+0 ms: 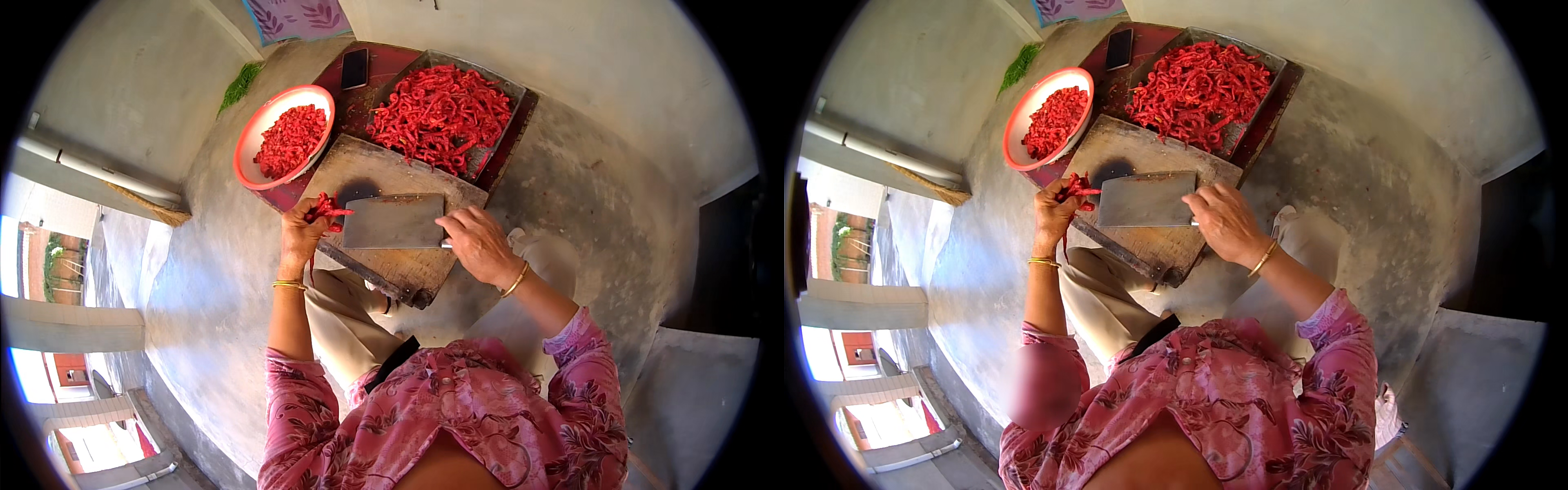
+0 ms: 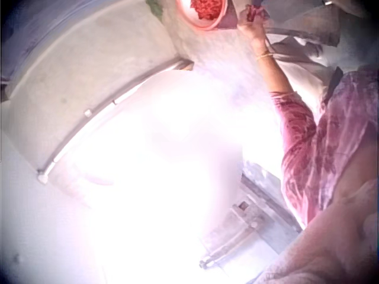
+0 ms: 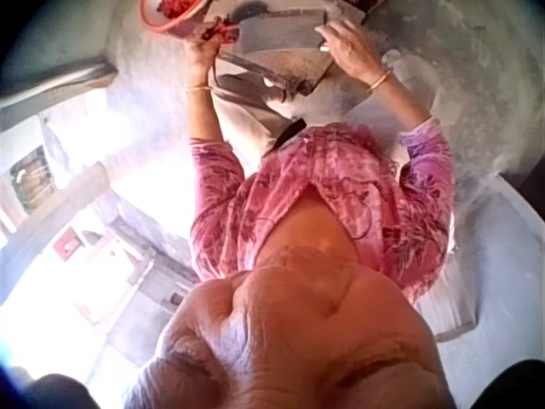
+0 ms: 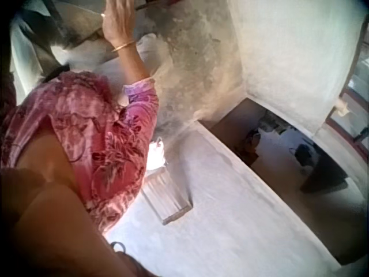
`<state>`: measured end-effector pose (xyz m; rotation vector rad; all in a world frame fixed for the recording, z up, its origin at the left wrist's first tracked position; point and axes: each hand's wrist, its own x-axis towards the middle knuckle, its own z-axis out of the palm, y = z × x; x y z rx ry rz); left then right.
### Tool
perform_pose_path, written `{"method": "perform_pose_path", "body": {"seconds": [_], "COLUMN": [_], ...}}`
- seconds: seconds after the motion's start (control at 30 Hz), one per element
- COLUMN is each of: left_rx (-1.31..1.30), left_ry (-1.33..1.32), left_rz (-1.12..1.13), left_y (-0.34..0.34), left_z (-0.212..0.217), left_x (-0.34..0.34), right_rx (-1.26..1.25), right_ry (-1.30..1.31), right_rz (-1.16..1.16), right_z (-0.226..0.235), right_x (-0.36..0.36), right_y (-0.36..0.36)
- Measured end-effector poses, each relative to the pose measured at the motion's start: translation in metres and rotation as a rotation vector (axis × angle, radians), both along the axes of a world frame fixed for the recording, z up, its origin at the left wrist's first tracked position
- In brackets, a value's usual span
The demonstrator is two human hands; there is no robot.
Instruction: The person sits on a low stool and uses a large cleaver to chop red chilies on a wooden cutting board. They repeatedly pick up chilies, remove stems, chop them into small pieces, and transfer the chopped pieces into a white bowl.
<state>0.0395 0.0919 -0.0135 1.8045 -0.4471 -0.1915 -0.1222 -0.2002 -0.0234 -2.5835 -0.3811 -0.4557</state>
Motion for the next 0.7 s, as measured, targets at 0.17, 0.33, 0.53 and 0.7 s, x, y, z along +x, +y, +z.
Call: {"method": "perform_pose_path", "body": {"seconds": [0.17,0.33,0.53,0.7], "left_rx": [0.218,0.469,0.474,0.602], "left_ry": [-0.148,-0.468,-0.498,-0.642], "left_rz": [0.029,0.147,0.256,0.274], "left_y": [-0.004,-0.025,-0.034,-0.039], "left_z": [-0.024,-0.04,-0.055,-0.059], "left_x": [0.008,0.008,0.007,0.005], "right_rx": [-0.196,-0.377,-0.408,-0.109], "right_ry": [0.068,0.036,0.013,0.182], "right_rz": [0.013,0.119,0.132,0.039], "right_z": [-0.006,-0.009,0.022,0.043], "right_x": [-0.015,-0.01,-0.03,-0.058], "right_y": [0.002,0.006,-0.004,-0.025]}}
